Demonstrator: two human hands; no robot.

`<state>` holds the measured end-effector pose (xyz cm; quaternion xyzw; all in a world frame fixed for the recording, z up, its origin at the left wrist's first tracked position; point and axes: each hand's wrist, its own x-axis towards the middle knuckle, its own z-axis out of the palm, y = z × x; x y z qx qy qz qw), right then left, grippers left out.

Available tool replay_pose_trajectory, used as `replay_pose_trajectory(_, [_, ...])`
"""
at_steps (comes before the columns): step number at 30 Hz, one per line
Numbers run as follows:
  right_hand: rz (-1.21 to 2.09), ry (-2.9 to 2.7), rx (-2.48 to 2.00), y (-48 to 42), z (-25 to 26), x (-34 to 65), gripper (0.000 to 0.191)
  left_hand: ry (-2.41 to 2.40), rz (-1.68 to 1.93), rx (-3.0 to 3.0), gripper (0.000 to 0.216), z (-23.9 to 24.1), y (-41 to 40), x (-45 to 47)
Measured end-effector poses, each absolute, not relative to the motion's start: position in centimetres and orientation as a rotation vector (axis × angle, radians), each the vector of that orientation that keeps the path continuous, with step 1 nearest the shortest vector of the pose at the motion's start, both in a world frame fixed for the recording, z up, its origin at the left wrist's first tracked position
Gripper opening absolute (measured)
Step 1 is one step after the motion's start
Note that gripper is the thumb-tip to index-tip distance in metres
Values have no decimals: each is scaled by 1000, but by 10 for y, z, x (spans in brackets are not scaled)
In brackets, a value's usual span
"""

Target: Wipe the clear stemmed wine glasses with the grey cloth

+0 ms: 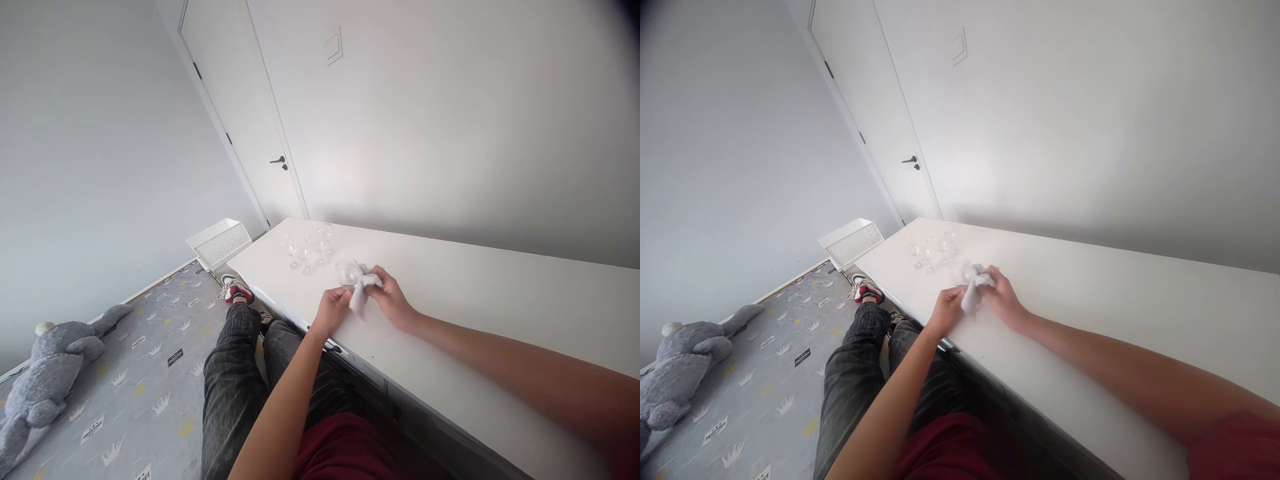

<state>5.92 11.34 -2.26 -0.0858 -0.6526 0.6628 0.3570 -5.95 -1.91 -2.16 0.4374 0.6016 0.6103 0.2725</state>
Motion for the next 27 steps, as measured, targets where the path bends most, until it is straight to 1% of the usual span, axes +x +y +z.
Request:
replay_pose_trajectory(3, [1492, -1844, -196, 113, -21, 61, 35, 1646, 1718, 1181, 41, -21, -17, -59])
replay_pose_trajectory(9, [1392, -2035, -196, 106, -16, 64, 15, 1664, 1788, 1081, 30, -25, -18, -59])
replay_pose_trajectory(14, [1214, -2231, -187, 103, -21, 61, 22, 1701, 1840, 1042, 25, -24, -20, -60])
replay_pose_trajectory(17, [1138, -2236, -252, 107, -25, 61, 17, 1645, 1759, 1172, 23, -21, -21, -59])
replay_pose_trajectory(19, [1117, -2209, -262, 110, -26, 61, 16, 1649, 1745, 1187, 21, -19, -21, -57])
replay_pose_trajectory(22, [1163, -2168, -276, 113, -27, 59, 14, 1739, 1950, 978, 16, -17, -22, -58])
replay_pose_trajectory(24, [1281, -2142, -287, 114, -29, 57, 16, 1643, 2104, 799, 24, -17, -20, -60])
replay_pose_trajectory(27, [1405, -2132, -310, 116, -34, 52, 33, 1288, 2074, 748, 53, -15, -13, -60])
